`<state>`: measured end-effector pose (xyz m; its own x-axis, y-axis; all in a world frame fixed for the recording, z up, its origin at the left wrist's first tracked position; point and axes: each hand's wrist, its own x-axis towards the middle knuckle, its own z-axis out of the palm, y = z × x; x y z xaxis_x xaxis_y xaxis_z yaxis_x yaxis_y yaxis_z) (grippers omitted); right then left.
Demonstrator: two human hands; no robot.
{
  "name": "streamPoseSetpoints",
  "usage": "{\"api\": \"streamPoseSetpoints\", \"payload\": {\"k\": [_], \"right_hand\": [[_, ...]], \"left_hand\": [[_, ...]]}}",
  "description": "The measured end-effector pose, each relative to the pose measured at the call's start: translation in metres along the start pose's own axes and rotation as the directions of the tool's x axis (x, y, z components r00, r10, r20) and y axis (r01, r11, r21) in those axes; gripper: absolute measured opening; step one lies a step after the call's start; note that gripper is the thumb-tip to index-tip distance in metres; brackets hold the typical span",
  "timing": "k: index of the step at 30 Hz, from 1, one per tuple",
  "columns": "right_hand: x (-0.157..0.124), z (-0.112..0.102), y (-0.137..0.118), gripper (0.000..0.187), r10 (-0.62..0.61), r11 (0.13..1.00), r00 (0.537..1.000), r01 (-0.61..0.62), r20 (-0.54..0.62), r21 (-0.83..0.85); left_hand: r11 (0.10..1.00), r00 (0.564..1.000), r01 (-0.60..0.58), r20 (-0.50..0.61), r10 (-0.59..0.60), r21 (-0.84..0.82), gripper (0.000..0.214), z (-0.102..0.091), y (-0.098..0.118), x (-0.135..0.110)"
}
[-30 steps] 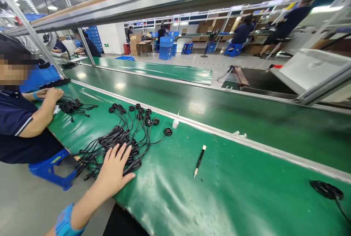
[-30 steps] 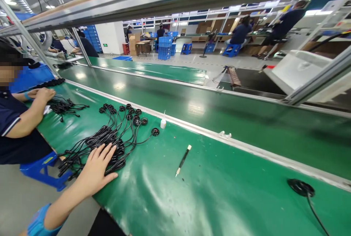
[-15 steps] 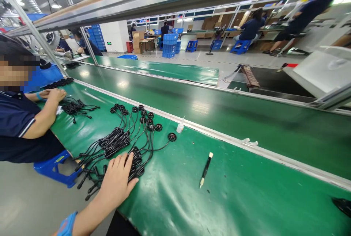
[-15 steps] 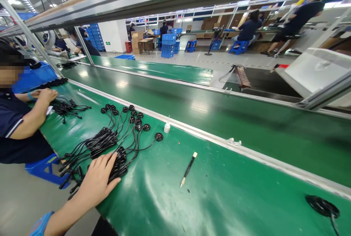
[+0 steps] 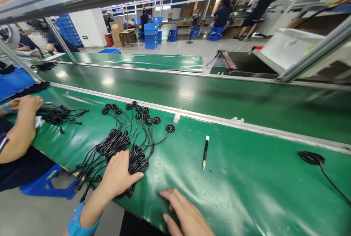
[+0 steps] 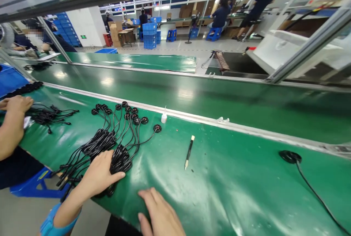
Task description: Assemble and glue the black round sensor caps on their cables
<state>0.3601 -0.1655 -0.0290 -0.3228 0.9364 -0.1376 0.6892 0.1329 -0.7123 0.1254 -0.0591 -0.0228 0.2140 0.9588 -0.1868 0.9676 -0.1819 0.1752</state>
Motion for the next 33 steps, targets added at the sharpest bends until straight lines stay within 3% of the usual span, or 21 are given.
{"api": "streamPoseSetpoints", "payload": {"k": [3, 5, 8, 10, 12, 15, 20, 22, 24, 25, 27, 28, 29, 31, 32, 33], "right_hand": [[0.017, -0.013, -0.031, 0.046, 0.034, 0.998, 0.996, -0.038, 0.079, 0.051], [0.023, -0.017, -0.041, 0.045, 0.053, 0.994, 0.995, -0.061, 0.087, 0.095], [0.023, -0.016, -0.04, 0.043, 0.065, 0.989, 0.996, -0.073, 0.068, 0.127], [0.021, -0.013, -0.034, 0.041, 0.067, 0.987, 0.997, -0.073, 0.047, 0.146], [0.017, -0.011, -0.027, 0.04, 0.074, 0.983, 0.997, -0.078, 0.025, 0.167], [0.01, -0.013, -0.018, 0.037, 0.074, 0.981, 0.997, -0.077, 0.022, 0.18], [-0.003, -0.032, -0.006, 0.032, 0.043, 0.98, 0.999, -0.048, 0.028, 0.193], [-0.007, -0.04, -0.002, 0.028, 0.049, 0.967, 0.999, -0.051, 0.013, 0.25], [-0.01, -0.045, 0.0, 0.022, 0.081, 0.927, 0.997, -0.082, 0.018, 0.366], [-0.011, -0.046, 0.001, 0.022, 0.097, 0.885, 0.995, -0.1, 0.03, 0.454], [-0.012, -0.043, -0.001, 0.032, 0.077, 0.748, 0.994, -0.107, 0.074, 0.655], [-0.012, -0.04, -0.002, 0.039, 0.051, 0.66, 0.994, -0.104, 0.094, 0.744], [-0.012, -0.038, -0.002, 0.046, 0.031, 0.573, 0.994, -0.101, 0.101, 0.814], [-0.013, -0.034, -0.001, 0.05, 0.056, 0.441, 0.995, -0.096, 0.079, 0.892], [-0.014, -0.035, 0.001, 0.047, 0.107, 0.396, 0.993, -0.097, 0.059, 0.913], [-0.017, -0.037, 0.005, 0.045, 0.16, 0.362, 0.986, -0.108, 0.053, 0.926]], "left_hand": [[0.995, 0.998, -0.035, -0.052, 0.03, -0.098, 0.056, -0.002, -0.008, 0.004], [0.989, 0.987, -0.069, -0.156, 0.048, -0.129, 0.05, -0.003, -0.013, 0.004], [0.983, 0.923, -0.164, -0.364, 0.123, -0.083, 0.042, -0.004, -0.019, 0.002], [0.971, 0.888, -0.238, -0.411, 0.206, -0.028, 0.032, -0.004, -0.02, -0.001], [0.962, 0.892, -0.272, -0.378, 0.249, -0.007, 0.025, -0.003, -0.02, -0.003], [0.969, 0.922, -0.245, -0.316, 0.223, -0.03, 0.017, -0.005, -0.019, 0.0], [0.972, 0.951, -0.106, -0.307, 0.037, -0.211, 0.018, -0.025, -0.019, 0.008], [0.895, 0.961, -0.041, -0.263, -0.087, -0.445, 0.022, -0.037, -0.014, 0.005], [0.689, 0.981, -0.022, -0.148, -0.125, -0.725, 0.028, -0.047, -0.001, -0.006], [0.569, 0.992, -0.017, -0.084, -0.091, -0.822, 0.031, -0.05, 0.009, -0.014], [0.431, 0.99, 0.012, 0.072, 0.123, -0.902, 0.031, -0.053, 0.034, -0.031], [0.411, 0.952, -0.005, 0.122, 0.281, -0.912, 0.034, -0.053, 0.047, -0.039], [0.423, 0.88, -0.044, 0.165, 0.445, -0.905, 0.04, -0.053, 0.06, -0.045], [0.476, 0.75, -0.128, 0.229, 0.621, -0.87, 0.046, -0.05, 0.079, -0.049], [0.483, 0.735, -0.138, 0.238, 0.635, -0.864, 0.04, -0.048, 0.085, -0.046], [0.49, 0.756, -0.124, 0.237, 0.61, -0.863, 0.032, -0.044, 0.089, -0.041]]}}
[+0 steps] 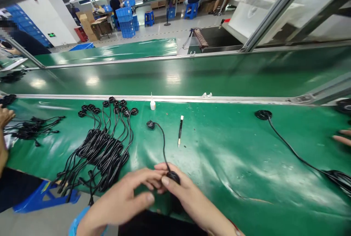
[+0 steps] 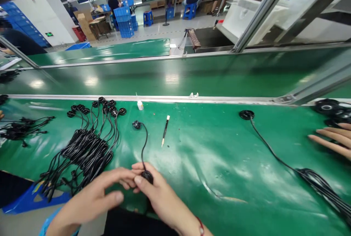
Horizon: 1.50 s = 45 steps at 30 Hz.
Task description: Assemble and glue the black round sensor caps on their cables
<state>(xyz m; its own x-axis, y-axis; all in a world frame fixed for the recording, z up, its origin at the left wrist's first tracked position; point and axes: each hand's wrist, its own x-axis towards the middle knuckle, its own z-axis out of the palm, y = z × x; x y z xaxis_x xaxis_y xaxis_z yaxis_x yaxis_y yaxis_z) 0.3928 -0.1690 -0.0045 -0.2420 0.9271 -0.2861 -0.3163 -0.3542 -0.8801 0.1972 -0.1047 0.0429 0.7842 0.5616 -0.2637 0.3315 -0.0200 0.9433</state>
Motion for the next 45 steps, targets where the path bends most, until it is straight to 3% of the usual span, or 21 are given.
{"api": "streamPoseSetpoints", "payload": {"k": [3, 5, 8, 12, 16, 18, 20, 22, 28, 33, 36, 38, 40, 43, 45], "right_hand": [[-0.015, -0.02, -0.011, 0.048, 0.124, 0.992, 0.992, -0.124, 0.012, -0.031], [-0.03, -0.035, -0.028, 0.052, 0.233, 0.957, 0.969, -0.212, 0.086, -0.199], [-0.054, -0.05, -0.062, 0.049, 0.276, 0.808, 0.96, -0.206, 0.046, -0.552], [-0.073, -0.066, -0.1, 0.048, 0.247, 0.561, 0.969, -0.116, 0.032, -0.82], [-0.068, -0.093, -0.104, 0.049, 0.232, 0.315, 0.97, -0.149, -0.077, -0.937], [-0.057, -0.102, -0.095, 0.053, 0.121, 0.136, 0.978, -0.184, -0.168, -0.973], [-0.039, -0.102, -0.085, 0.051, -0.039, -0.02, 0.981, -0.19, -0.189, -0.982], [-0.017, -0.093, -0.075, 0.046, -0.189, -0.079, 0.972, -0.158, -0.141, -0.984], [0.042, -0.062, -0.044, 0.022, -0.338, 0.062, 0.925, -0.163, -0.175, -0.985], [0.047, -0.068, -0.026, 0.015, -0.391, 0.338, 0.891, -0.094, -0.231, -0.936], [0.039, -0.069, -0.028, 0.012, -0.379, 0.528, 0.9, 0.02, -0.215, -0.849], [0.034, -0.066, -0.032, 0.013, -0.37, 0.62, 0.908, 0.082, -0.198, -0.78], [0.03, -0.062, -0.037, 0.012, -0.373, 0.729, 0.907, 0.155, -0.196, -0.667], [0.027, -0.057, -0.041, 0.011, -0.37, 0.866, 0.906, 0.257, -0.206, -0.429], [0.026, -0.055, -0.042, 0.011, -0.36, 0.889, 0.91, 0.269, -0.204, -0.37]], "left_hand": [[0.995, 0.964, 0.101, -0.249, -0.094, 0.016, 0.024, -0.006, -0.014, 0.026], [0.978, 0.921, 0.172, -0.372, -0.115, 0.123, 0.036, -0.009, -0.025, 0.045], [0.917, 0.897, 0.222, -0.439, -0.058, 0.332, 0.065, -0.005, -0.034, 0.07], [0.817, 0.918, 0.15, -0.385, 0.093, 0.556, 0.076, 0.007, -0.031, 0.095], [0.789, 0.955, 0.07, -0.27, 0.124, 0.61, 0.074, 0.012, -0.029, 0.114], [0.803, 0.958, 0.02, -0.241, 0.156, 0.596, 0.065, 0.01, -0.031, 0.123], [0.814, 0.954, -0.019, -0.234, 0.189, 0.58, 0.055, 0.007, -0.034, 0.13], [0.829, 0.946, -0.038, -0.248, 0.211, 0.558, 0.047, 0.004, -0.037, 0.136], [0.894, 0.918, -0.055, -0.33, 0.221, 0.446, 0.03, 0.005, -0.045, 0.142], [0.96, 0.906, -0.064, -0.387, 0.17, 0.272, 0.027, 0.008, -0.044, 0.13], [0.993, 0.924, -0.115, -0.366, 0.108, 0.003, 0.025, 0.007, -0.035, 0.119], [0.921, 0.948, -0.144, -0.318, 0.023, -0.362, 0.025, 0.006, -0.027, 0.113], [0.765, 0.968, -0.124, -0.246, -0.047, -0.632, 0.027, 0.005, -0.019, 0.109], [0.637, 0.986, -0.052, -0.142, -0.091, -0.769, 0.031, 0.007, -0.015, 0.107], [0.613, 0.989, -0.012, -0.101, -0.111, -0.79, 0.034, 0.009, -0.015, 0.107]]}}
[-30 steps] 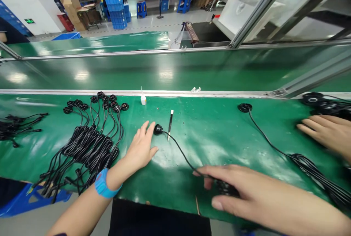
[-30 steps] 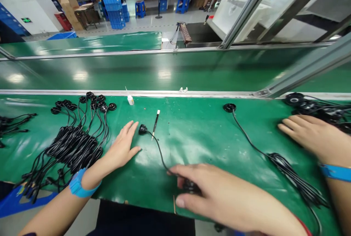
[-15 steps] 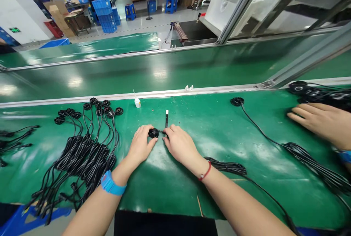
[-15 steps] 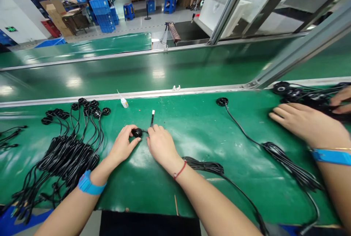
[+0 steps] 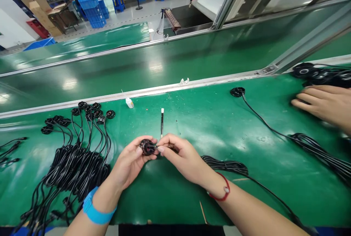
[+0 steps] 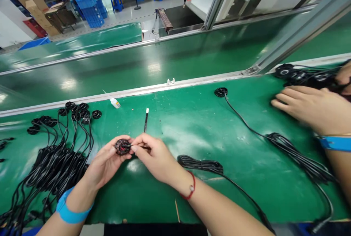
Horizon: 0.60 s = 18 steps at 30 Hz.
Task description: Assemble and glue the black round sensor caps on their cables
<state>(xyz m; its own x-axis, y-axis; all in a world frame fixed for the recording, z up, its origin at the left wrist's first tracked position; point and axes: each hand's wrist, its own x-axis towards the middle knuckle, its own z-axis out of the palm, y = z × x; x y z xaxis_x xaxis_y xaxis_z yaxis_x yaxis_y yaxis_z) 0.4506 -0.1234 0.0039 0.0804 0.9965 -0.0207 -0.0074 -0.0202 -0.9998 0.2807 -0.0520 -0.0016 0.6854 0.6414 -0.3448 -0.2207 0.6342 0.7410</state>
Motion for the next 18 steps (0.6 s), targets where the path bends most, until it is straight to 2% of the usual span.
{"api": "streamPoseSetpoints", "payload": {"k": [4, 7, 10, 15, 18], "right_hand": [[-0.0012, 0.0011, 0.0005, 0.01, -0.018, 1.0, 1.0, 0.018, -0.003, -0.014], [-0.0026, 0.0014, 0.0017, 0.008, -0.041, 0.999, 0.999, 0.041, -0.018, -0.02], [-0.0043, 0.0008, 0.0023, 0.01, -0.115, 0.984, 0.993, 0.109, -0.037, -0.138], [-0.006, 0.0005, 0.0039, 0.015, -0.275, 0.896, 0.96, 0.275, 0.053, -0.35], [-0.0064, 0.0011, 0.005, 0.018, -0.357, 0.81, 0.931, 0.348, 0.074, -0.472]], "left_hand": [[1.0, 1.0, 0.022, -0.02, -0.022, -0.008, 0.038, -0.0012, -0.0019, -0.0014], [0.999, 0.999, 0.038, 0.021, -0.038, -0.002, 0.037, -0.0021, -0.0014, -0.0025], [0.999, 0.999, 0.044, 0.024, -0.044, -0.002, 0.034, -0.0023, -0.0013, -0.0032], [1.0, 1.0, 0.021, -0.003, -0.021, 0.007, 0.032, -0.002, -0.0019, -0.0034], [0.999, 1.0, 0.009, -0.005, -0.009, 0.031, 0.033, -0.0022, -0.0024, -0.0031]]}}
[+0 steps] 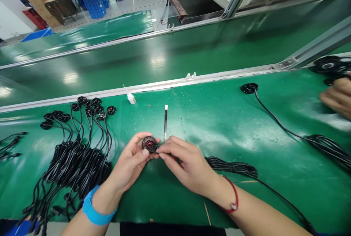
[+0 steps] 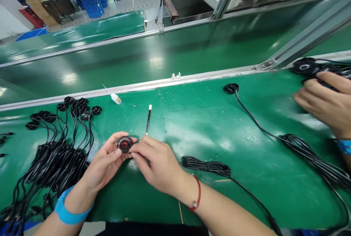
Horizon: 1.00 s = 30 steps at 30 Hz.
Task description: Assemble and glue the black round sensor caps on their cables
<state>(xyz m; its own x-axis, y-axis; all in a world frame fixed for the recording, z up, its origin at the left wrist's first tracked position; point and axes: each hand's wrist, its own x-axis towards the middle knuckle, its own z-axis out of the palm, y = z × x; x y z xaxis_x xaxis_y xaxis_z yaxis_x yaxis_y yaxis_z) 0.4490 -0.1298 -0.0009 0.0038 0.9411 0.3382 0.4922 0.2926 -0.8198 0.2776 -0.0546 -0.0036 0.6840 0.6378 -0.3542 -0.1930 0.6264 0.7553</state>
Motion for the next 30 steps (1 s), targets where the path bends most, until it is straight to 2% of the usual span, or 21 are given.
{"api": "streamPoseSetpoints", "payload": {"k": [4, 11, 14, 20, 23, 26, 28, 30], "right_hand": [[-0.001, -0.001, 0.001, 0.023, -0.115, 0.979, 0.993, 0.118, 0.028, -0.164], [-0.001, -0.007, 0.0, 0.036, -0.2, 0.933, 0.965, 0.241, 0.172, -0.267], [0.0, -0.006, -0.001, 0.037, -0.188, 0.926, 0.964, 0.238, 0.189, -0.294], [0.0, -0.005, 0.0, 0.033, -0.218, 0.913, 0.967, 0.249, 0.132, -0.322], [-0.001, -0.003, -0.003, 0.03, -0.189, 0.903, 0.97, 0.233, 0.153, -0.361], [-0.003, 0.004, -0.007, 0.03, -0.125, 0.852, 0.976, 0.199, 0.181, -0.484], [-0.005, 0.008, -0.008, 0.03, -0.103, 0.83, 0.979, 0.181, 0.173, -0.528], [-0.005, 0.011, -0.007, 0.03, -0.107, 0.857, 0.984, 0.163, 0.141, -0.488]], "left_hand": [[0.999, 0.999, 0.031, 0.041, -0.033, 0.039, 0.032, 0.0, 0.0, 0.0], [0.993, 0.997, 0.069, 0.028, -0.072, 0.098, 0.034, 0.003, 0.004, -0.002], [0.994, 0.996, 0.076, 0.029, -0.079, 0.079, 0.035, 0.003, 0.005, -0.002], [0.998, 0.999, 0.033, 0.026, -0.035, 0.054, 0.035, 0.003, 0.003, -0.003], [0.982, 0.999, -0.036, -0.016, 0.04, 0.187, 0.036, 0.004, -0.001, -0.004], [0.927, 0.982, -0.116, -0.098, 0.16, 0.357, 0.034, 0.006, -0.007, -0.004], [0.906, 0.973, -0.135, -0.117, 0.197, 0.401, 0.033, 0.008, -0.01, -0.004], [0.914, 0.977, -0.13, -0.106, 0.183, 0.384, 0.032, 0.009, -0.01, -0.004]]}}
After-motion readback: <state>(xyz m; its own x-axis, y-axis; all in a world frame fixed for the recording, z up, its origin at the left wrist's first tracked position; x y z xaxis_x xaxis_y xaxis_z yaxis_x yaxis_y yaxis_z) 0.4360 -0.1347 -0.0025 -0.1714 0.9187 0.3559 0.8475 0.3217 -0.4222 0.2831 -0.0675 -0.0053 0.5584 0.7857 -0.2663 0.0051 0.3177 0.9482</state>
